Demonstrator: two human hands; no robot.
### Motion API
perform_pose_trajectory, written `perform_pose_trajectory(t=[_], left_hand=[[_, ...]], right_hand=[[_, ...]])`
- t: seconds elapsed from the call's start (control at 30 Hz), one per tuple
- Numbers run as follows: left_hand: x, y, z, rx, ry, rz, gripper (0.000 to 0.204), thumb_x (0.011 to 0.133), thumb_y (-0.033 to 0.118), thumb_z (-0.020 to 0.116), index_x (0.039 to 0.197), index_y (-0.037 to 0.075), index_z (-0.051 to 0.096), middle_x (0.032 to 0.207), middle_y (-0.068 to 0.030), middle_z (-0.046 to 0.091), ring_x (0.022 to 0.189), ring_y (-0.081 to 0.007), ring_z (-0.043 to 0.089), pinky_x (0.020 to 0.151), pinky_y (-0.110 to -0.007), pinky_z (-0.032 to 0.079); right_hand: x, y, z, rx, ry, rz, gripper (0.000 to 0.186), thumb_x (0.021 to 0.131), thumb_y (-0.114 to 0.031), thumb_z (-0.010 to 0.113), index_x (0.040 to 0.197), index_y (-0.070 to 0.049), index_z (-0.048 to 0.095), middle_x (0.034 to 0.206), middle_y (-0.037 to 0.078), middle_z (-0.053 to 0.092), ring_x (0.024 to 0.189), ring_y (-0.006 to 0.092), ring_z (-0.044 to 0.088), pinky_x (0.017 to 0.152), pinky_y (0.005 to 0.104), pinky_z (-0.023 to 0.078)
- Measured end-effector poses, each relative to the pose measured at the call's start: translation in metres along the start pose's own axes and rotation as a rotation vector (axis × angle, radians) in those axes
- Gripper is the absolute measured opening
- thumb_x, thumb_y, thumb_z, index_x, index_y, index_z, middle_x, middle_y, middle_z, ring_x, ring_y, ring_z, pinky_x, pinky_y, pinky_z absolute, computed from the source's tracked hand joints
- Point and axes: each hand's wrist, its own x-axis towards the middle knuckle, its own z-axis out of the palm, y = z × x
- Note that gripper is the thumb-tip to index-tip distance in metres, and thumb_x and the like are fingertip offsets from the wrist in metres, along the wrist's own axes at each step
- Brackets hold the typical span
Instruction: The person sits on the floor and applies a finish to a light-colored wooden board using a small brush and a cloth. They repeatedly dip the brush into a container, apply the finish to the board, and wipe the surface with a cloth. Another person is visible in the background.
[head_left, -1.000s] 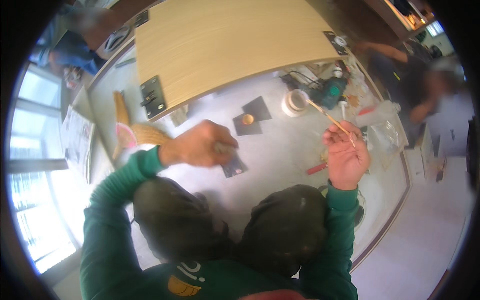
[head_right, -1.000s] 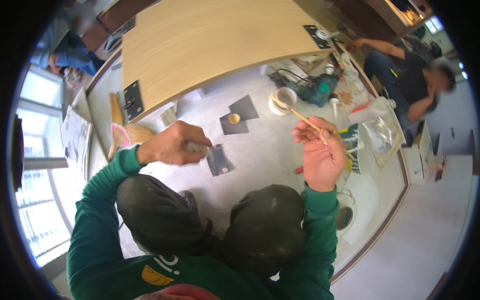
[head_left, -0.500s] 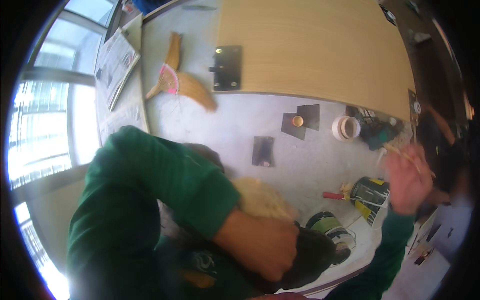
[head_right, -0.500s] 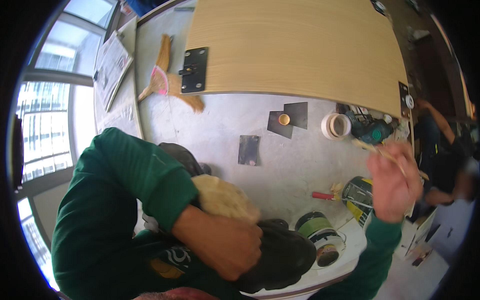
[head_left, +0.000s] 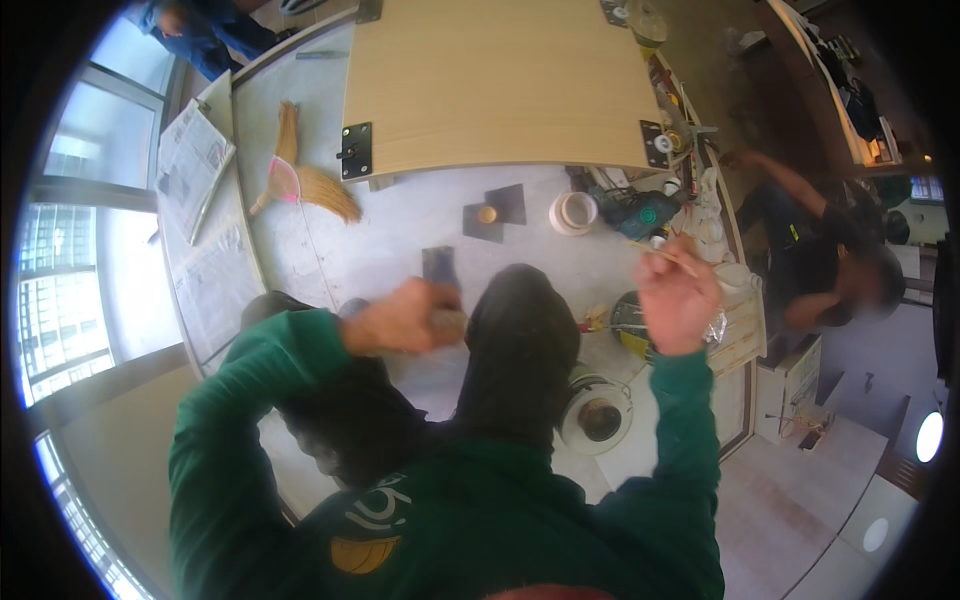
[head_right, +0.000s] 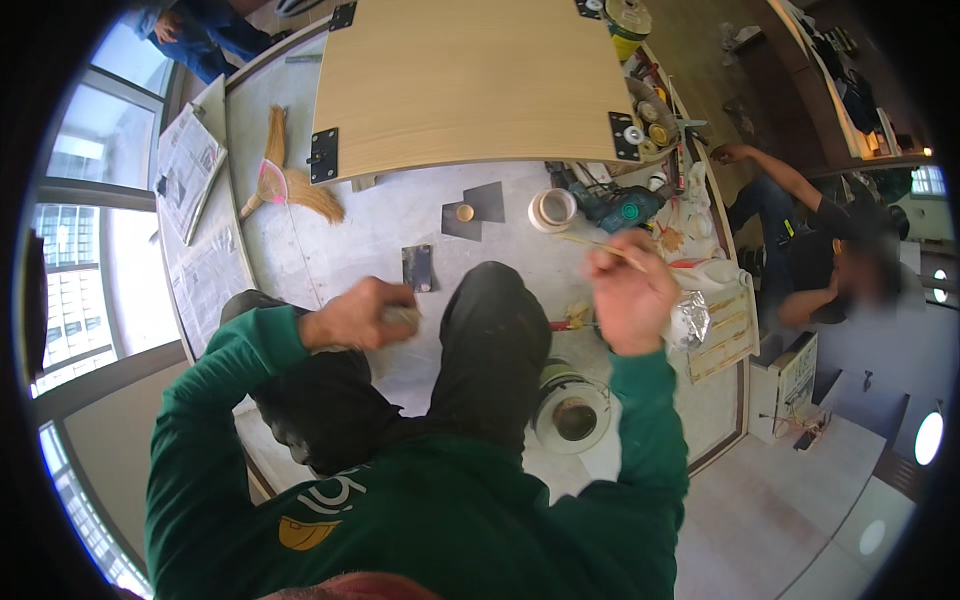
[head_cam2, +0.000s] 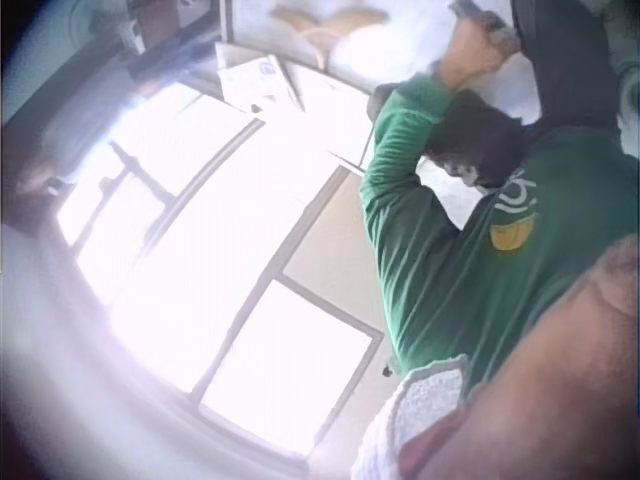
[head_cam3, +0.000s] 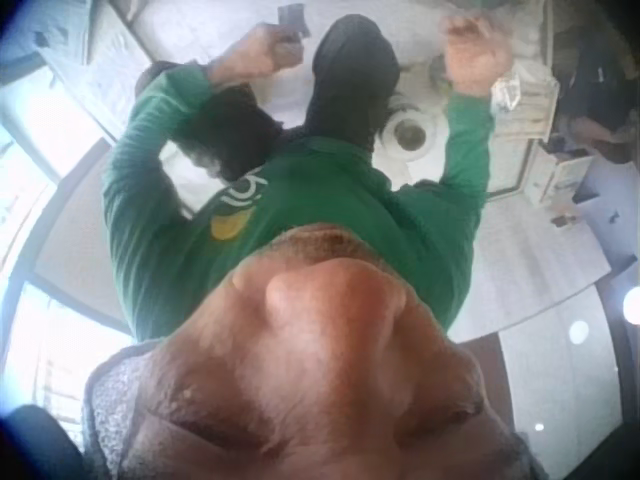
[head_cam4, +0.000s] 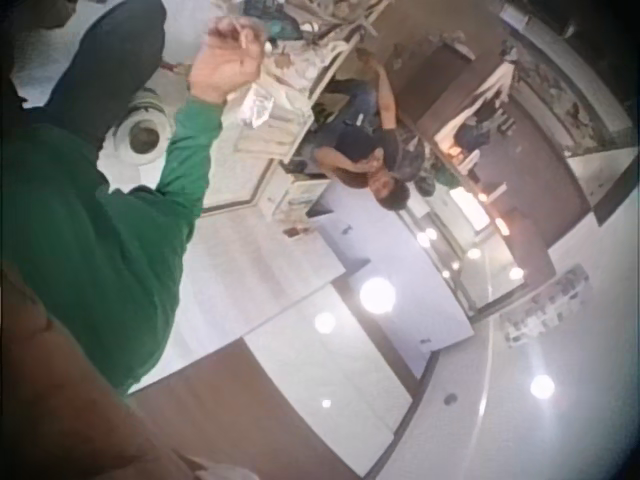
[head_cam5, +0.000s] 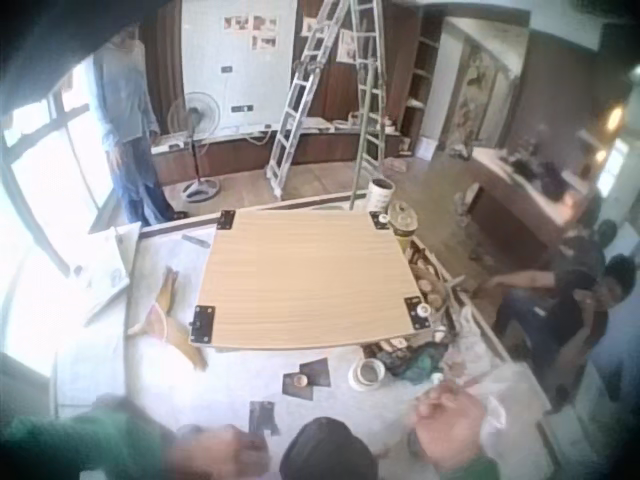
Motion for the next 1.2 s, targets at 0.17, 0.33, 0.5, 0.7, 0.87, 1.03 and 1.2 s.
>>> perform_pose_trajectory(t=[0.17,0.33,0.5,0.7,0.87,1.03,1.2], left_hand=[[-0.027,0.047,-0.016,-0.181,0.275,-0.441,0.023,0.089,0.017,0.071,0.1,-0.003,0.072,0.075,-0.0055,0.067,0.069,-0.0135,0.063,0.067,-0.029,0.053],[-0.018,0.095,-0.039,0.015,0.228,-0.578,0.016,0.09,0.006,0.067,0.102,-0.004,0.072,0.071,-0.0032,0.064,0.06,-0.0091,0.059,0.054,-0.028,0.049],[0.039,0.05,-0.054,0.256,0.106,-0.289,0.016,0.086,0.009,0.07,0.097,-0.001,0.072,0.074,-0.0178,0.067,0.066,-0.0331,0.066,0.066,-0.04,0.055],[0.106,0.004,-0.036,0.448,-0.003,0.005,0.011,0.085,0.01,0.071,0.091,0.001,0.068,0.08,-0.017,0.071,0.073,-0.037,0.07,0.067,-0.044,0.055],[0.112,0.011,-0.013,0.733,-0.09,0.132,0.014,0.086,0.015,0.067,0.081,0.006,0.057,0.072,-0.0121,0.061,0.064,-0.0342,0.065,0.062,-0.047,0.05],[0.101,0.002,-0.016,0.903,-0.143,0.05,0.013,0.086,0.013,0.067,0.081,0.005,0.059,0.072,-0.0112,0.061,0.064,-0.0316,0.065,0.063,-0.045,0.05],[0.095,0.007,-0.021,0.84,-0.116,0.064,0.014,0.086,0.013,0.068,0.079,0.005,0.059,0.073,-0.0106,0.062,0.065,-0.03,0.065,0.064,-0.044,0.05]], right_hand=[[0.028,0.048,-0.028,0.109,-0.034,-0.014,0.024,0.092,-0.02,0.058,0.104,-0.002,0.069,0.086,0.01,0.066,0.085,0.025,0.061,0.08,0.0414,0.048],[0.038,0.064,-0.063,0.012,0.138,-0.135,0.025,0.091,-0.017,0.058,0.102,0.001,0.07,0.089,0.013,0.069,0.098,0.0298,0.066,0.087,0.0404,0.05],[0.066,0.074,-0.081,-0.159,0.141,-0.259,0.027,0.089,-0.015,0.057,0.105,0.002,0.07,0.096,0.016,0.071,0.107,0.0333,0.067,0.096,0.0437,0.05],[0.086,0.082,-0.057,-0.295,0.21,-0.41,0.028,0.084,-0.01,0.057,0.103,0.007,0.07,0.119,0.031,0.071,0.096,0.0259,0.066,0.094,0.0394,0.051],[0.093,0.108,-0.057,-0.216,0.317,-0.484,0.025,0.086,-0.01,0.057,0.102,0.007,0.069,0.121,0.035,0.069,0.102,0.0304,0.069,0.098,0.0391,0.052],[0.096,0.127,-0.039,-0.153,0.363,-0.494,0.026,0.09,-0.011,0.055,0.104,0.007,0.066,0.116,0.034,0.07,0.12,0.0425,0.066,0.103,0.0454,0.053],[0.101,0.134,-0.037,-0.108,0.365,-0.522,0.024,0.091,-0.011,0.052,0.102,0.007,0.064,0.113,0.034,0.07,0.123,0.0461,0.064,0.107,0.0482,0.051]])
